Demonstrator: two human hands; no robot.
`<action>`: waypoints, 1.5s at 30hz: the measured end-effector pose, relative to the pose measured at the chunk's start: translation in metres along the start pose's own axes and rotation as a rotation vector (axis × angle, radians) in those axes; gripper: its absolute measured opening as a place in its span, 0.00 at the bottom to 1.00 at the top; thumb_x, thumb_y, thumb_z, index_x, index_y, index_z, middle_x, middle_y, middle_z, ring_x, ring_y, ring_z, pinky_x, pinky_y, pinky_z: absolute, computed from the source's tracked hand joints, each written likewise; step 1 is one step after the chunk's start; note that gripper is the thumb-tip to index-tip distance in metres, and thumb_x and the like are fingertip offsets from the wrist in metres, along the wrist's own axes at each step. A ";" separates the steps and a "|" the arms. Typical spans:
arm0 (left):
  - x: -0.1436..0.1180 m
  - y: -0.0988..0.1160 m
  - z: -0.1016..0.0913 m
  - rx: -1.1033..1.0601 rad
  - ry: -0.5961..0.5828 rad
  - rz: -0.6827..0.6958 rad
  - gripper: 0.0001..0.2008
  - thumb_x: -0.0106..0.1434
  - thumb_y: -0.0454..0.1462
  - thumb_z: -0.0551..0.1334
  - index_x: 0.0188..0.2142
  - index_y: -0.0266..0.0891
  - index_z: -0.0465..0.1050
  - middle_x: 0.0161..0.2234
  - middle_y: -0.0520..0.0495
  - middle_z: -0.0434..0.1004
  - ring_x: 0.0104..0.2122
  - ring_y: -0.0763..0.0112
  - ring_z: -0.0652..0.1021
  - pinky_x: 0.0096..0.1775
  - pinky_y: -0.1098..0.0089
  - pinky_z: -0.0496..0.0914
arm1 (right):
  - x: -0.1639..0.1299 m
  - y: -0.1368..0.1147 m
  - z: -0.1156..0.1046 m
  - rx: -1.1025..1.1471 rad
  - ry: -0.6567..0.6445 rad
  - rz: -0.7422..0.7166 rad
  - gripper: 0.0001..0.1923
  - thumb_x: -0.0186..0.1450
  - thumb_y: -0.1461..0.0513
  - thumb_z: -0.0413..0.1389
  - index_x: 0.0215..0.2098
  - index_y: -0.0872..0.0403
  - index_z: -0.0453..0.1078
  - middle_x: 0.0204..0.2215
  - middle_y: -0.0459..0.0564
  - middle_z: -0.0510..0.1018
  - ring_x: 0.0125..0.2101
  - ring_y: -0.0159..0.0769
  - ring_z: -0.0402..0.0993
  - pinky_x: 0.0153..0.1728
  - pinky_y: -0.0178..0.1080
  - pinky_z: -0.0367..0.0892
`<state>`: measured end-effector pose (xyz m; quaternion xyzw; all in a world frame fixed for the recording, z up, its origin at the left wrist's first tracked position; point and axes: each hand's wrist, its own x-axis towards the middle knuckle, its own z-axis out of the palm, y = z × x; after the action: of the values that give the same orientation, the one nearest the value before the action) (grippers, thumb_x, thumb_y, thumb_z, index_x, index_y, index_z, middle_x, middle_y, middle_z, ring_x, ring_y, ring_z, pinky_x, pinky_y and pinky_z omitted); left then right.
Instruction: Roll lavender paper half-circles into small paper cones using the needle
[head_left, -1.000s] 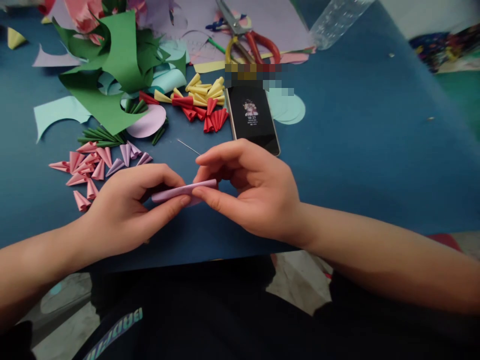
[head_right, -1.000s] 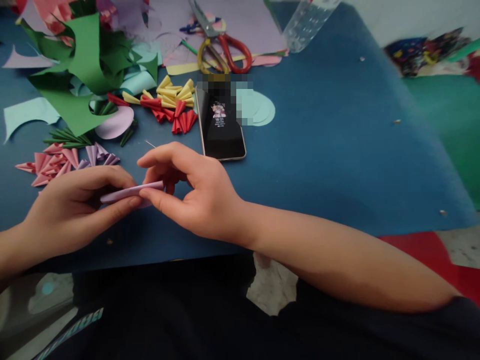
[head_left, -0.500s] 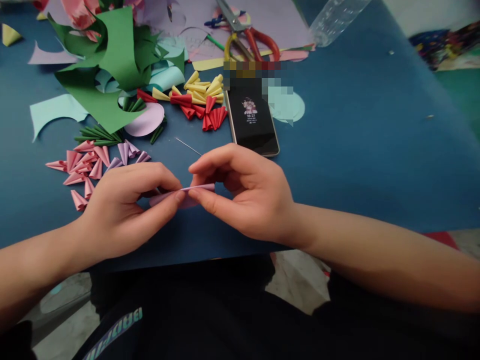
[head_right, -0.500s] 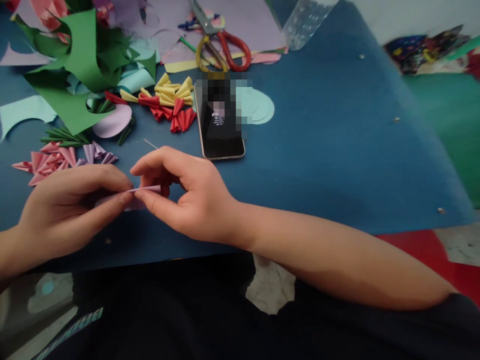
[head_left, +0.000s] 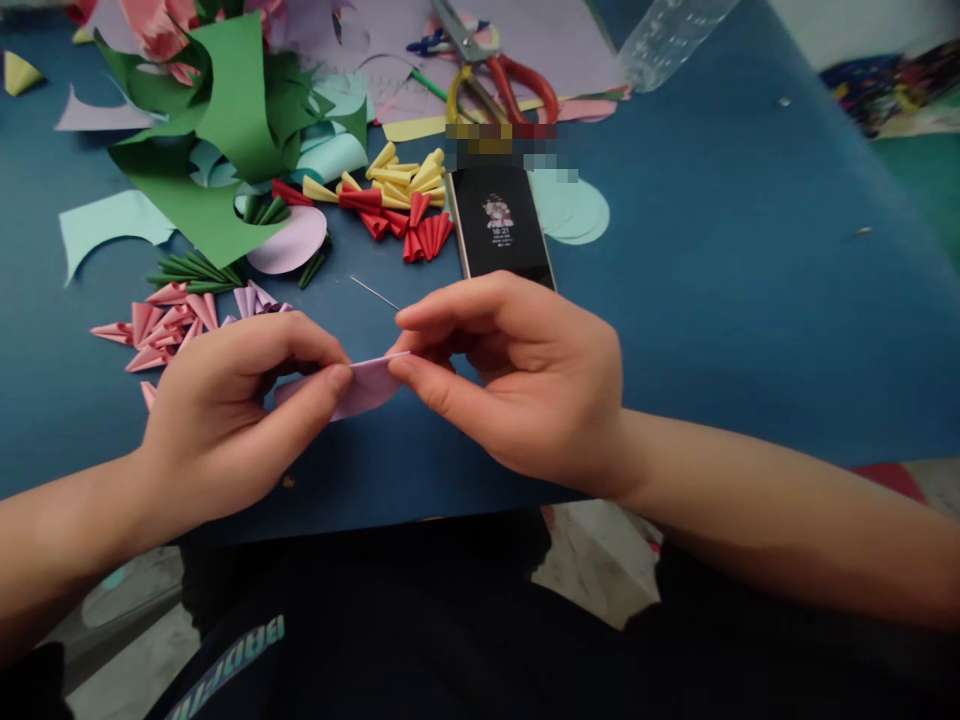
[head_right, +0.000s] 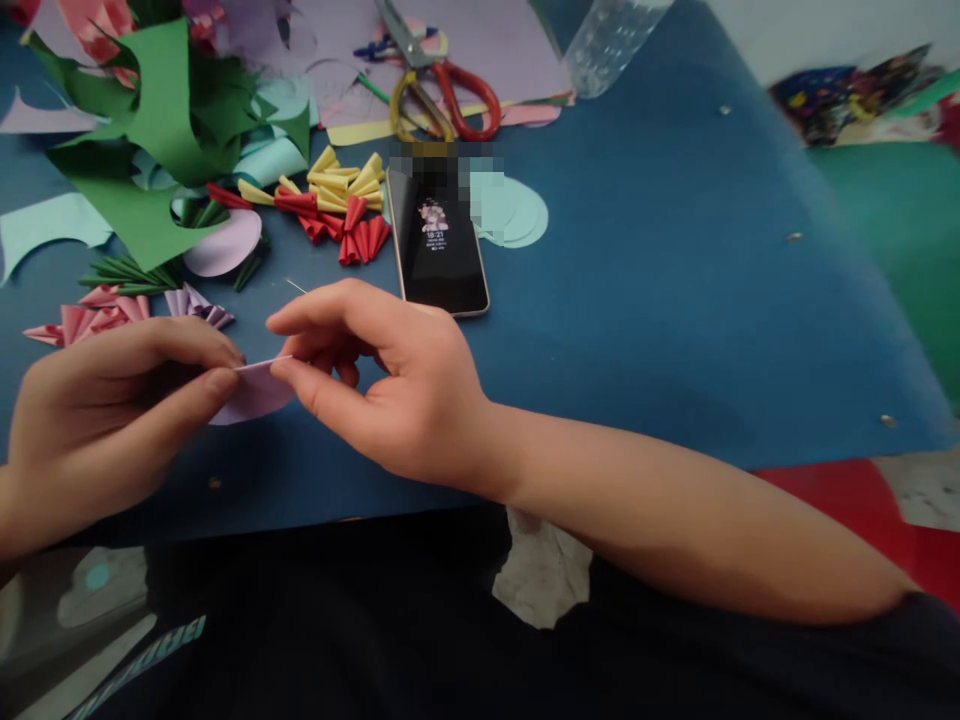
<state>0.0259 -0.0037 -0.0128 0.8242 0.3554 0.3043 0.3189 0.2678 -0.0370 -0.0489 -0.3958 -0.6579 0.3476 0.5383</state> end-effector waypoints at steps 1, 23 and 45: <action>0.000 -0.001 0.000 0.002 -0.003 0.007 0.05 0.77 0.36 0.67 0.41 0.46 0.79 0.34 0.53 0.83 0.31 0.69 0.79 0.31 0.64 0.70 | 0.000 0.000 -0.001 -0.014 0.009 -0.001 0.09 0.73 0.61 0.70 0.51 0.51 0.82 0.41 0.48 0.89 0.38 0.36 0.87 0.41 0.40 0.87; 0.007 0.000 0.003 0.082 -0.048 0.100 0.05 0.75 0.36 0.67 0.39 0.47 0.77 0.32 0.52 0.84 0.28 0.68 0.81 0.32 0.63 0.73 | 0.001 0.002 -0.001 0.061 -0.078 0.066 0.12 0.72 0.63 0.70 0.53 0.53 0.82 0.39 0.48 0.88 0.37 0.35 0.86 0.37 0.39 0.82; 0.006 0.002 -0.003 0.011 -0.083 -0.029 0.06 0.73 0.33 0.68 0.36 0.44 0.79 0.31 0.54 0.82 0.29 0.70 0.78 0.33 0.67 0.70 | 0.010 -0.006 -0.009 -0.010 -0.035 0.071 0.09 0.69 0.65 0.70 0.48 0.51 0.82 0.36 0.45 0.89 0.35 0.36 0.86 0.36 0.41 0.81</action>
<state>0.0282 0.0007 -0.0076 0.8326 0.3555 0.2632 0.3334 0.2747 -0.0302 -0.0378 -0.4156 -0.6543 0.3700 0.5121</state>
